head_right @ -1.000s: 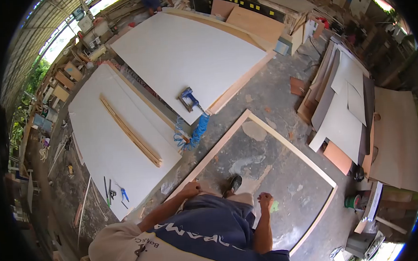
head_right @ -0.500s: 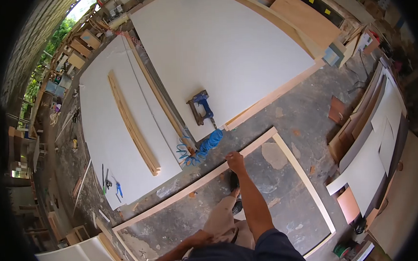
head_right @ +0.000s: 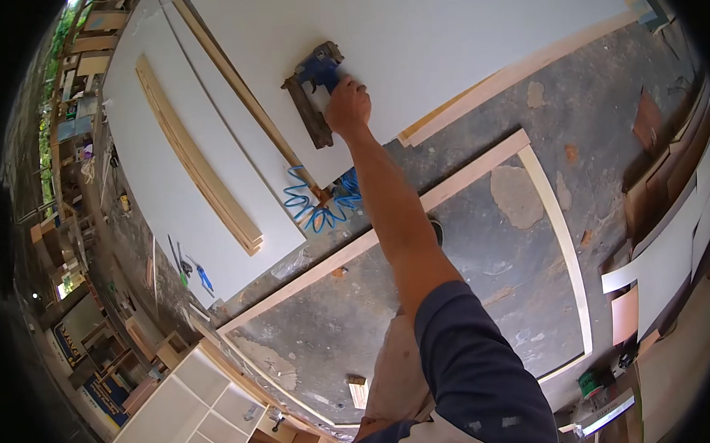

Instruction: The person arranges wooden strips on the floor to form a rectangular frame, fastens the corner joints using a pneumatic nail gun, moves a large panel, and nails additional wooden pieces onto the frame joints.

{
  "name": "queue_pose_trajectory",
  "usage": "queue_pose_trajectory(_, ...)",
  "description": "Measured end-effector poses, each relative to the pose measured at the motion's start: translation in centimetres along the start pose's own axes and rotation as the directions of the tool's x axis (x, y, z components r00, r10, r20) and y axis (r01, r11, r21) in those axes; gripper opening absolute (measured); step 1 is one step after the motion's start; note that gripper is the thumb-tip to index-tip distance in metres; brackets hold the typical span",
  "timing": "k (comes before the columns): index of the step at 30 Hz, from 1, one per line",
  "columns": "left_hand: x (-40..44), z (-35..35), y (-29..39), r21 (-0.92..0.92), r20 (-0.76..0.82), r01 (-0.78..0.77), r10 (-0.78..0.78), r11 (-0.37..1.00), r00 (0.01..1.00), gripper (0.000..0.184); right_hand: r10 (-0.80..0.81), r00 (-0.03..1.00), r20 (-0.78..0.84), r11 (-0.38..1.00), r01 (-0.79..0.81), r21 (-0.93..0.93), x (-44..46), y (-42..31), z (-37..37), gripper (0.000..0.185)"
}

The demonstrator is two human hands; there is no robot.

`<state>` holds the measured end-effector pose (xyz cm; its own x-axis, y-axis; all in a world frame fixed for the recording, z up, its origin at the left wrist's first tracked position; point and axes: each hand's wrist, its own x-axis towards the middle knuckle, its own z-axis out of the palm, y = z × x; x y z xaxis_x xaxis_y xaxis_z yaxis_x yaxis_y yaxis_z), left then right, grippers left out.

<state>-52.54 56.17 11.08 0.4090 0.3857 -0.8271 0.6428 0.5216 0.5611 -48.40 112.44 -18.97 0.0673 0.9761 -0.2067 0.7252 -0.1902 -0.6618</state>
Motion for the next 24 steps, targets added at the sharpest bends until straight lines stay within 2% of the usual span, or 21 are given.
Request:
queue_pose_trajectory(1, 0.1, -0.4, 0.3, -0.008, 0.010, 0.009, -0.009, 1.000, 1.000, 0.030, 0.015, 1.000, 0.003, 1.000, -0.015, 0.001, -0.3, -0.3, -0.7, 0.050)
queue_pose_trajectory(3, 0.2, -1.0, 0.7, -0.009, 0.030, 0.025, -0.025, 1.000, 0.999, 0.031, -0.004, 0.979, 0.203, 0.983, -0.034, 0.183, -1.6, -0.5, -2.8, 0.041)
queue_pose_trajectory(6, 0.8, -3.1, 1.7, 0.002, 0.066, 0.037, -0.037, 0.999, 0.997, 0.031, -0.043, 0.976, 0.214, 0.944, -0.031, 0.329, -8.4, 1.1, -6.8, 0.035)
queue_pose_trajectory(8, 1.0, -3.7, 2.2, 0.013, 0.112, 0.046, -0.047, 0.999, 0.993, 0.031, 0.030, 0.981, 0.192, 0.820, -0.134, 0.557, -15.4, 2.9, -8.8, 0.032)
queue_pose_trajectory(9, 1.0, -4.3, 2.5, 0.014, 0.140, 0.052, -0.053, 0.999, 0.989, 0.031, 0.080, 0.989, 0.127, 0.721, -0.145, 0.677, -19.3, 4.0, -10.2, 0.035)
queue_pose_trajectory(10, 0.9, -4.8, 3.0, 0.018, 0.164, 0.057, -0.059, 0.998, 0.985, 0.031, 0.178, 0.953, 0.245, 0.619, -0.302, 0.725, -23.2, 5.6, -11.2, 0.041)
queue_pose_trajectory(11, 0.9, -5.7, 3.7, 0.001, 0.207, 0.066, -0.064, 0.998, 0.976, 0.031, 0.288, 0.875, 0.389, 0.387, -0.478, 0.789, -25.9, 6.5, -14.3, 0.038)
queue_pose_trajectory(12, 1.1, -6.6, 4.7, -0.019, 0.253, 0.082, -0.074, 0.996, 0.965, 0.031, 0.404, 0.838, 0.368, 0.432, -0.529, 0.731, -29.2, 9.0, -14.7, 0.029)
queue_pose_trajectory(13, 1.6, -7.6, 5.6, -0.042, 0.321, 0.142, -0.121, 0.989, 0.939, 0.031, 0.499, 0.809, 0.312, 0.356, -0.519, 0.777, -32.2, 12.2, -14.6, 0.023)
queue_pose_trajectory(14, 3.0, -8.9, 7.2, -0.050, 0.386, 0.209, -0.174, 0.977, 0.906, 0.031, 0.578, 0.732, 0.362, 0.085, -0.495, 0.865, -33.1, 14.0, -17.4, 0.023)
queue_pose_trajectory(15, 5.3, -10.5, 9.3, -0.052, 0.461, 0.361, -0.298, 0.931, 0.836, 0.028, 0.618, 0.720, 0.317, 0.120, -0.485, 0.866, -33.6, 16.4, -20.1, 0.022)
queue_pose_trajectory(16, 7.2, -11.4, 9.0, 0.008, 0.431, 0.306, -0.279, 0.952, 0.858, 0.027, 0.737, 0.648, 0.193, 0.185, -0.468, 0.864, -34.9, 20.8, -19.3, 0.020)
queue_pose_trajectory(17, 9.7, -12.0, 8.4, 0.067, 0.401, 0.243, -0.249, 0.968, 0.882, 0.025, 0.814, 0.522, 0.254, 0.053, -0.503, 0.863, -35.2, 24.4, -20.0, 0.019)
queue_pose_trajectory(18, 12.9, -12.6, 9.0, 0.123, 0.295, 0.183, -0.212, 0.975, 0.932, 0.024, 0.827, 0.505, 0.247, 0.057, -0.513, 0.857, -34.7, 27.1, -22.0, 0.019)
queue_pose_trajectory(19, 16.3, -13.4, 9.8, 0.187, 0.193, 0.132, -0.169, 0.973, 0.967, 0.023, 0.876, 0.425, 0.227, -0.020, -0.438, 0.899, -34.5, 30.4, -22.1, 0.016)
queue_pose_trajectory(20, 20.2, -13.8, 9.4, 0.247, 0.087, 0.066, -0.090, 0.967, 0.992, 0.022, 0.924, 0.343, 0.171, -0.017, -0.408, 0.913, -34.8, 34.5, -21.4, 0.011)
queue_pose_trajectory(21, 24.9, -14.4, 9.8, 0.196, 0.027, -0.029, 0.024, 0.980, 0.999, 0.020, 0.944, 0.267, 0.193, -0.118, -0.274, 0.955, -34.3, 36.9, -21.6, 0.010)
queue_pose_trajectory(22, 29.7, -15.0, 10.5, 0.143, -0.024, -0.112, 0.117, 0.983, 0.993, 0.017, 0.940, 0.284, 0.188, -0.114, -0.259, 0.959, -34.6, 40.4, -21.3, 0.010)
queue_pose_trajectory(23, 34.9, -15.4, 10.6, 0.231, -0.066, -0.177, 0.197, 0.957, 0.978, 0.016, 0.965, 0.190, 0.181, -0.145, -0.187, 0.972, -34.9, 43.8, -20.3, 0.011)
queue_pose_trajectory(24, 39.9, -15.5, 11.2, 0.268, -0.104, -0.243, 0.278, 0.932, 0.955, 0.016, 0.976, 0.142, 0.168, -0.145, -0.156, 0.977, -35.6, 47.3, -19.2, 0.011)
